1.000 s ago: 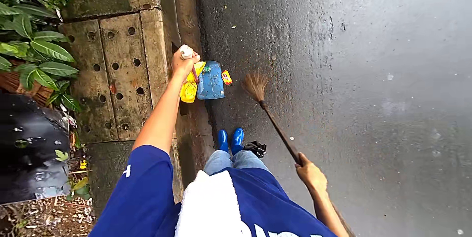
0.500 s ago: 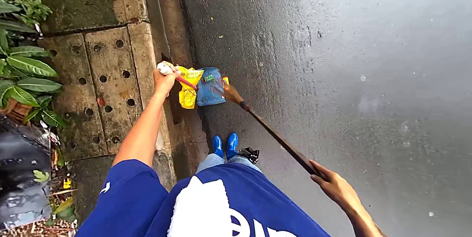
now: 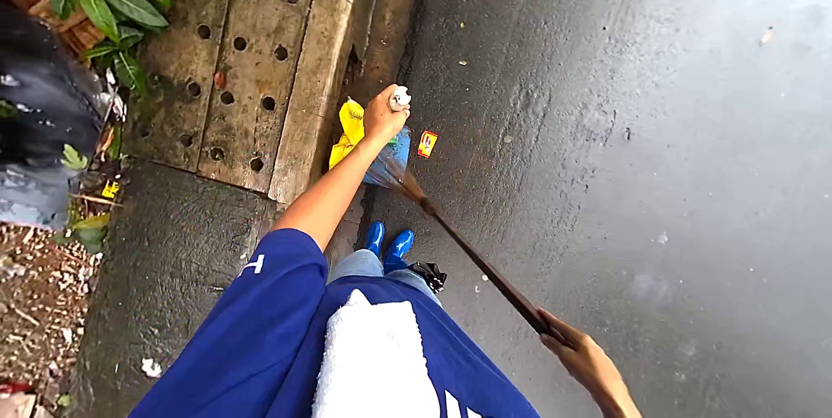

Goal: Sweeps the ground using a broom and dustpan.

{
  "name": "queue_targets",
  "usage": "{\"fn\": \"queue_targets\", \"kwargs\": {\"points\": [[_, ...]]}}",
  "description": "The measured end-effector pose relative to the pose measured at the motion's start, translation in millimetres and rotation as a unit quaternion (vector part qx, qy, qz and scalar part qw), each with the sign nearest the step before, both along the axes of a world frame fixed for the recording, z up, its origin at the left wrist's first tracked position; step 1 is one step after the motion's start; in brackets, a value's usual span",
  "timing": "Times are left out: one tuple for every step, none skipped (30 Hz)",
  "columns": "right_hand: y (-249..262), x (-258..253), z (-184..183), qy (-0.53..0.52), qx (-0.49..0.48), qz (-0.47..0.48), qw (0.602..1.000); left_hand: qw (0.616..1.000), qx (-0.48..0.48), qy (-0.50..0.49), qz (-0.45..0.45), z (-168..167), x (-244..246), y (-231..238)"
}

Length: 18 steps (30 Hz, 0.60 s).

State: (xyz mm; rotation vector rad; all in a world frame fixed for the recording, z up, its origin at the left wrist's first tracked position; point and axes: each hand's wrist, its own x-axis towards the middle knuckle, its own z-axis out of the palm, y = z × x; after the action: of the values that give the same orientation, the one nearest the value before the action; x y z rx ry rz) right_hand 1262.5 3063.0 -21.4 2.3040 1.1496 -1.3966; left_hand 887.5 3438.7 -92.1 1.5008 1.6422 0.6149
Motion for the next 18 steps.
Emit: {"fn": "queue_targets", "kwargs": {"points": [[-6, 10, 15, -0.019, 0.008, 0.0, 1.0, 1.0, 0.01, -0.014, 0.019, -2, -4, 1], [-11, 20, 23, -0.038, 0.014, -0.003, 0.999, 0.999, 0.02, -0.025, 0.041, -2, -5, 3], [-13, 27, 26, -0.063, 0.019, -0.011, 0.998, 0.997, 0.025, -0.03, 0.06, -1, -5, 6], [-13, 30, 22, -0.095, 0.026, -0.021, 0.995, 0.997, 0.025, -0.027, 0.074, 3, -3, 9], [-9, 29, 12, -0.132, 0.032, -0.035, 0.99, 0.996, 0.019, -0.021, 0.084, 7, 0, 12], [-3, 24, -4, -0.168, 0.039, -0.047, 0.984, 0.996, 0.015, -0.017, 0.087, 12, 6, 14], [8, 15, -21, -0.196, 0.039, -0.049, 0.979, 0.996, 0.011, -0.015, 0.083, 15, 13, 16], [22, 2, -38, -0.213, 0.027, -0.044, 0.976, 0.997, 0.007, -0.016, 0.071, 15, 22, 18], [36, -10, -54, -0.221, 0.007, -0.03, 0.975, 0.998, 0.004, -0.018, 0.054, 14, 32, 20], [50, -24, -65, -0.221, -0.016, -0.009, 0.975, 0.999, 0.001, -0.02, 0.035, 12, 44, 21], [60, -41, -73, -0.207, -0.041, 0.019, 0.977, 1.0, 0.0, -0.02, 0.014, 11, 54, 23], [64, -59, -77, -0.186, -0.065, 0.046, 0.979, 1.0, -0.003, -0.019, -0.009, 12, 62, 24], [66, -72, -80, -0.167, -0.08, 0.064, 0.981, 0.999, -0.005, -0.019, -0.035, 13, 67, 26], [66, -75, -79, -0.15, -0.089, 0.075, 0.982, 0.998, -0.007, -0.021, -0.057, 13, 71, 26], [65, -71, -75, -0.133, -0.088, 0.079, 0.984, 0.997, -0.008, -0.024, -0.073, 12, 70, 27], [61, -61, -67, -0.107, -0.07, 0.071, 0.989, 0.996, -0.01, -0.027, -0.083, 9, 65, 24], [56, -47, -57, -0.077, -0.044, 0.051, 0.995, 0.996, -0.01, -0.027, -0.086, 6, 54, 24], [48, -31, -45, -0.055, -0.016, 0.026, 0.998, 0.996, -0.01, -0.029, -0.082, 3, 42, 24]]}}
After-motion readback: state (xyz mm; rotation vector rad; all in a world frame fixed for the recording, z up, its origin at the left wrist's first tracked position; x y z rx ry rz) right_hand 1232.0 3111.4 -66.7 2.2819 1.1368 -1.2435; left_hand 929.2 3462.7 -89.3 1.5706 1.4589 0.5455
